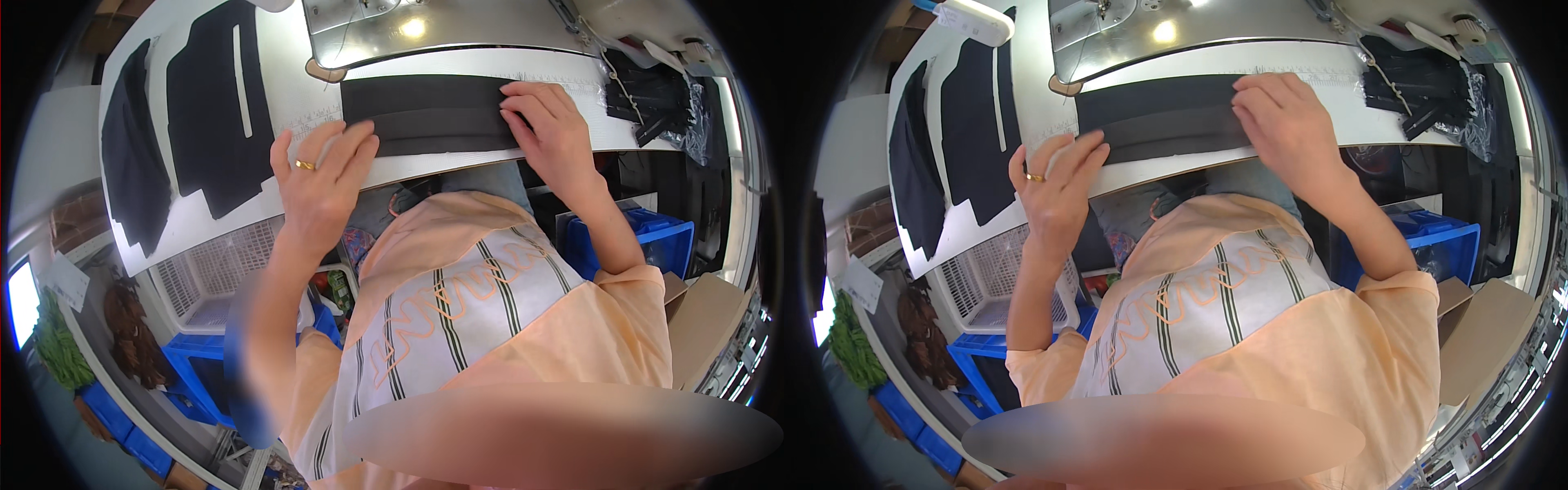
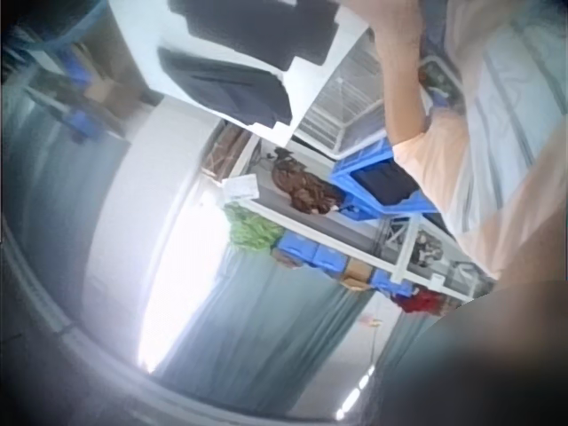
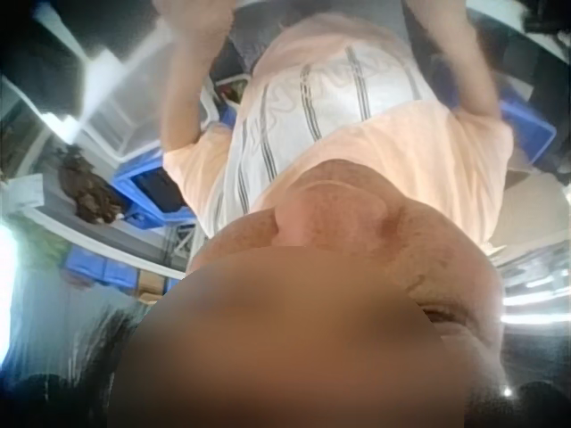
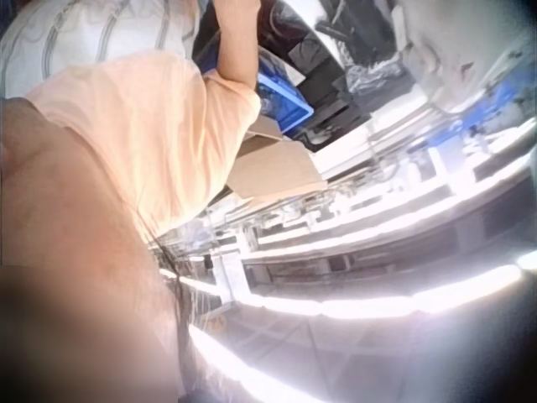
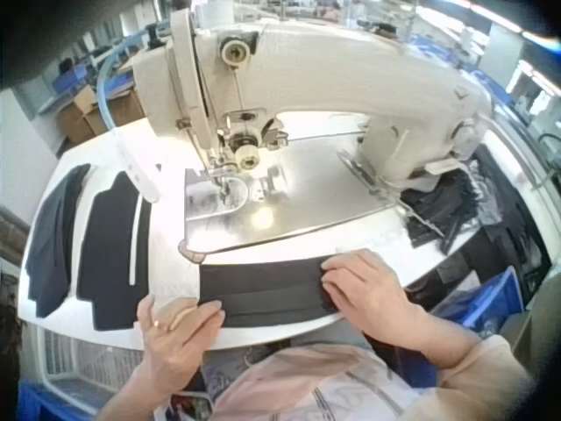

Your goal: Sewing a zipper onto a black fabric or leather component using an industrial sewing machine.

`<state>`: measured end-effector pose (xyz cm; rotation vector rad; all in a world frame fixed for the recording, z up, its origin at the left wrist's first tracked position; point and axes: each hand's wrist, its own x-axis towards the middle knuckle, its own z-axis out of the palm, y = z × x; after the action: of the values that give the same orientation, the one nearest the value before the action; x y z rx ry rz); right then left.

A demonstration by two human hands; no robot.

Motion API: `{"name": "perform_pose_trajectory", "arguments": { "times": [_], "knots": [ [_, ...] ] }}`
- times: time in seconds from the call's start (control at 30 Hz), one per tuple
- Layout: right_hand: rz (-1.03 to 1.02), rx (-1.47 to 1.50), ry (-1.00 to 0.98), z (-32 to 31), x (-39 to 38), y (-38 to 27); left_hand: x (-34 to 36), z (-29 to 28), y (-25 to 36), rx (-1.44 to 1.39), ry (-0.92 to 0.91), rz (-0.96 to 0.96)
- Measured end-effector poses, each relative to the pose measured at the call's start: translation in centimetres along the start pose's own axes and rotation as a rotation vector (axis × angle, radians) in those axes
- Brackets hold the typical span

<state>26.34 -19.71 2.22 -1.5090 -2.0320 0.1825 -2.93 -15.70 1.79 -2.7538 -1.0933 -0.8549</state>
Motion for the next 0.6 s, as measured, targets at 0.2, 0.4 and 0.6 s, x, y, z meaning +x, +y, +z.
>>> {"name": "perform_pose_trajectory", "arguments": {
  "times": [0.2, 0.4, 0.6],
  "knots": [
    [-0.272, 0.072, -0.203, 5.9, -0.3, -7.4, -1.8, -0.9, 1.8, 0.027, -0.24, -0.099],
    [-0.162, -0.172, -0.163, 0.8, -4.1, -0.9, -3.1, -0.3, 2.2, 0.121, -0.272, -0.126],
    [-0.31, -0.226, 0.047, -0.4, -5.8, 3.2, -2.4, -0.1, 3.3, 0.189, -0.239, -0.148]
  ]
}}
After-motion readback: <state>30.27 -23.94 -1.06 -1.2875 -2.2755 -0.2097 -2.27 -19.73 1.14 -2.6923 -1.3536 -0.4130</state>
